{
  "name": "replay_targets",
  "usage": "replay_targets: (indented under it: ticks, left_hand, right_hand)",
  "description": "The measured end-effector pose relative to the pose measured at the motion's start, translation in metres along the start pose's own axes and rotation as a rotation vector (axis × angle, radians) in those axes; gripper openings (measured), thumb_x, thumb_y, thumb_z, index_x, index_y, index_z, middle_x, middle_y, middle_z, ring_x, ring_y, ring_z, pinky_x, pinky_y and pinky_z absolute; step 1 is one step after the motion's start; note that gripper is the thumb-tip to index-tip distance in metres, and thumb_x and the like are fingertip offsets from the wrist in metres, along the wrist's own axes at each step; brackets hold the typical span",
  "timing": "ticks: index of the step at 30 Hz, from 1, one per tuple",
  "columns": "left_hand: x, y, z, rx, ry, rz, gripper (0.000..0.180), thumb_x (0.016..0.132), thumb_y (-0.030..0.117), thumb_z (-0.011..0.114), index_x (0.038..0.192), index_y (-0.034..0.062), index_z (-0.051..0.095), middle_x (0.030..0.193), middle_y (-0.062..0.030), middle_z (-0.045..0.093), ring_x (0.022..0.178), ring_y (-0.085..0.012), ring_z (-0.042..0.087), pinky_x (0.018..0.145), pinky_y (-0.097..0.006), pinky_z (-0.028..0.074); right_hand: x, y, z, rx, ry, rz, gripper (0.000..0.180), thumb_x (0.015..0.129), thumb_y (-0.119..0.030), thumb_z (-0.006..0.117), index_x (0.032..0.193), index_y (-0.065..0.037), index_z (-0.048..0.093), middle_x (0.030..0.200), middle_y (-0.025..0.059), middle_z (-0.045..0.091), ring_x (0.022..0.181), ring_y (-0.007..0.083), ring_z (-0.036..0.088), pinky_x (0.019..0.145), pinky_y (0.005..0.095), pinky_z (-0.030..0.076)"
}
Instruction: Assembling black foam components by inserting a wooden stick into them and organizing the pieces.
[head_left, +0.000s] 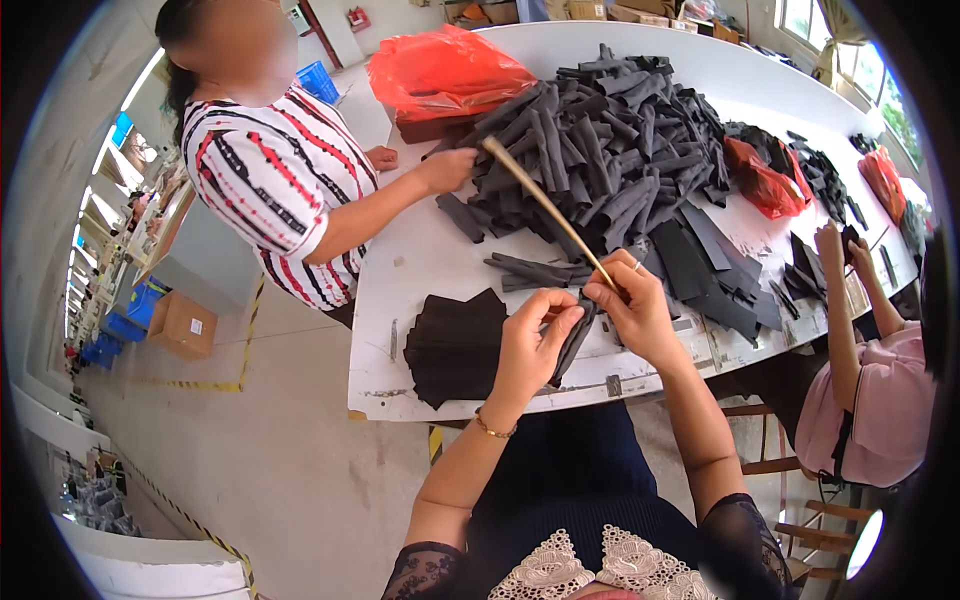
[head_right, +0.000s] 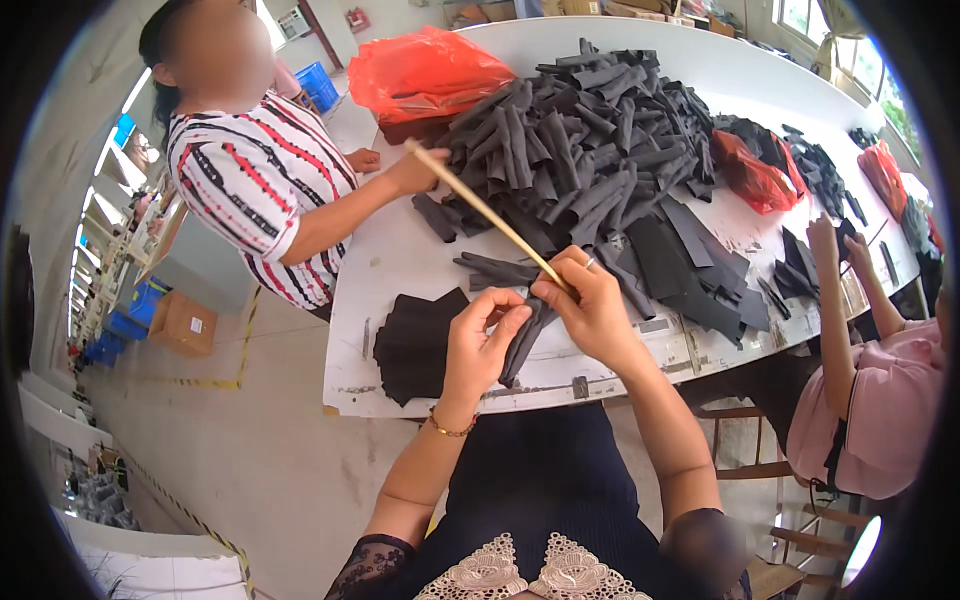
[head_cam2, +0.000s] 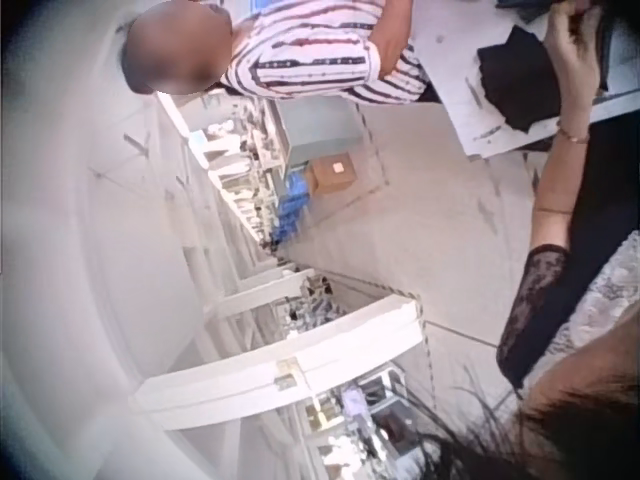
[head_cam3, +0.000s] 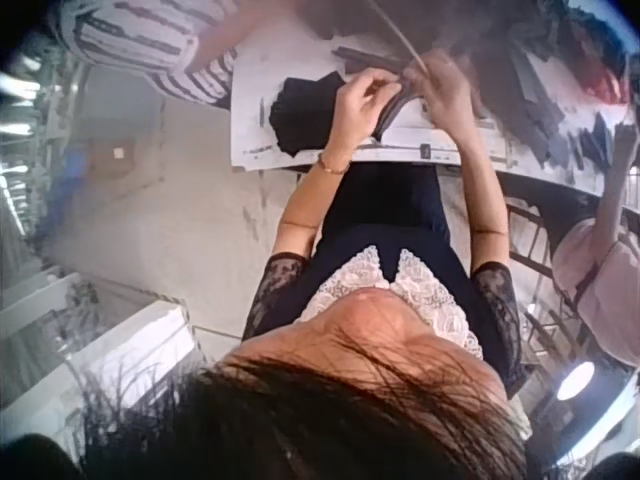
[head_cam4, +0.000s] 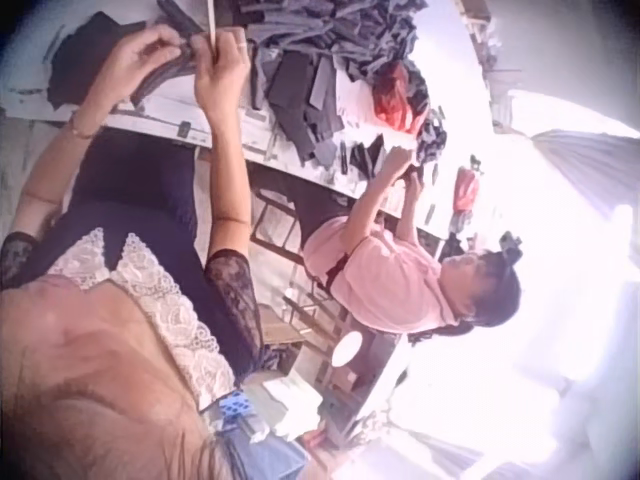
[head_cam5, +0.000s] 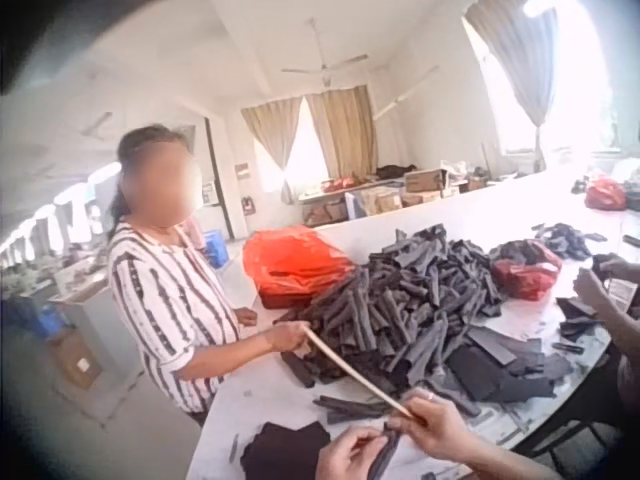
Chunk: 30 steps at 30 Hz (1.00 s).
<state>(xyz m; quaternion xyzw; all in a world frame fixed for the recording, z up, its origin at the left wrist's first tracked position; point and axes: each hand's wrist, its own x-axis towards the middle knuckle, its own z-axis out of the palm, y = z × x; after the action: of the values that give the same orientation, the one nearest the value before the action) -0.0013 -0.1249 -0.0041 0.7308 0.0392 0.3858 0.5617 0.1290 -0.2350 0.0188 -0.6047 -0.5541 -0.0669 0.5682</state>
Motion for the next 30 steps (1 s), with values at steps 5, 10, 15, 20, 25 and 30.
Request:
replay_targets:
  ticks: [5,10,15,20,25,30]
  left_hand:
    - [-0.024,-0.019,0.001,-0.196,0.001,-0.169,0.019,0.098,0.016,0.062,0.101,-0.0020,0.060,0.083,0.0023,0.057,0.074,-0.0039,0.048,0.066,-0.019,0.041]
    - [-0.018,-0.005,0.017,-0.415,0.043,-0.204,0.028,0.103,0.026,0.053,0.108,-0.0014,0.054,0.091,-0.0027,0.059,0.073,-0.0060,0.054,0.064,-0.021,0.043]
    - [-0.056,-0.023,0.024,-0.508,-0.115,-0.525,0.026,0.104,0.028,0.048,0.097,0.0036,0.054,0.063,0.0015,0.046,0.050,-0.0052,0.043,0.047,-0.021,0.032]
    - [-0.111,-0.033,0.024,-0.371,-0.364,-0.563,0.029,0.106,0.028,0.044,0.093,0.0042,0.054,0.062,0.0014,0.046,0.049,-0.0056,0.043,0.047,-0.021,0.035]
    - [-0.075,-0.014,0.006,-0.216,0.184,-0.225,0.020,0.104,0.018,0.046,0.102,0.0017,0.057,0.065,0.0000,0.054,0.053,-0.0043,0.046,0.050,-0.021,0.038]
    - [0.010,-0.013,-0.005,-0.200,0.116,-0.137,0.022,0.092,0.009,0.068,0.112,0.0016,0.060,0.091,-0.0012,0.062,0.079,-0.0068,0.057,0.068,-0.021,0.046]
  right_hand:
    - [-0.003,-0.010,0.007,0.868,0.108,0.619,0.021,0.101,-0.026,0.056,0.094,-0.007,0.057,0.061,-0.0089,0.039,0.047,0.0010,0.028,0.042,0.0206,0.022]
    - [-0.002,-0.004,0.022,0.899,0.134,0.704,0.022,0.101,-0.027,0.057,0.095,-0.006,0.057,0.062,-0.0090,0.039,0.048,0.0007,0.029,0.043,0.0206,0.022]
    - [0.004,0.012,0.028,0.641,0.332,0.601,0.023,0.101,-0.027,0.057,0.092,-0.006,0.058,0.061,-0.0086,0.041,0.051,0.0021,0.035,0.045,0.0211,0.027]
    - [0.009,0.040,0.026,0.653,0.614,0.693,0.019,0.100,-0.027,0.057,0.094,-0.009,0.060,0.064,-0.0099,0.041,0.048,0.0001,0.031,0.043,0.0197,0.021]
    - [0.023,0.025,-0.001,0.654,0.291,0.727,0.022,0.101,-0.029,0.057,0.092,-0.008,0.058,0.066,-0.0097,0.040,0.053,0.0002,0.034,0.045,0.0190,0.026]
    - [0.010,0.006,0.011,0.628,-0.058,0.697,0.026,0.101,-0.031,0.056,0.095,-0.006,0.059,0.066,-0.0090,0.041,0.052,0.0001,0.035,0.045,0.0195,0.023]
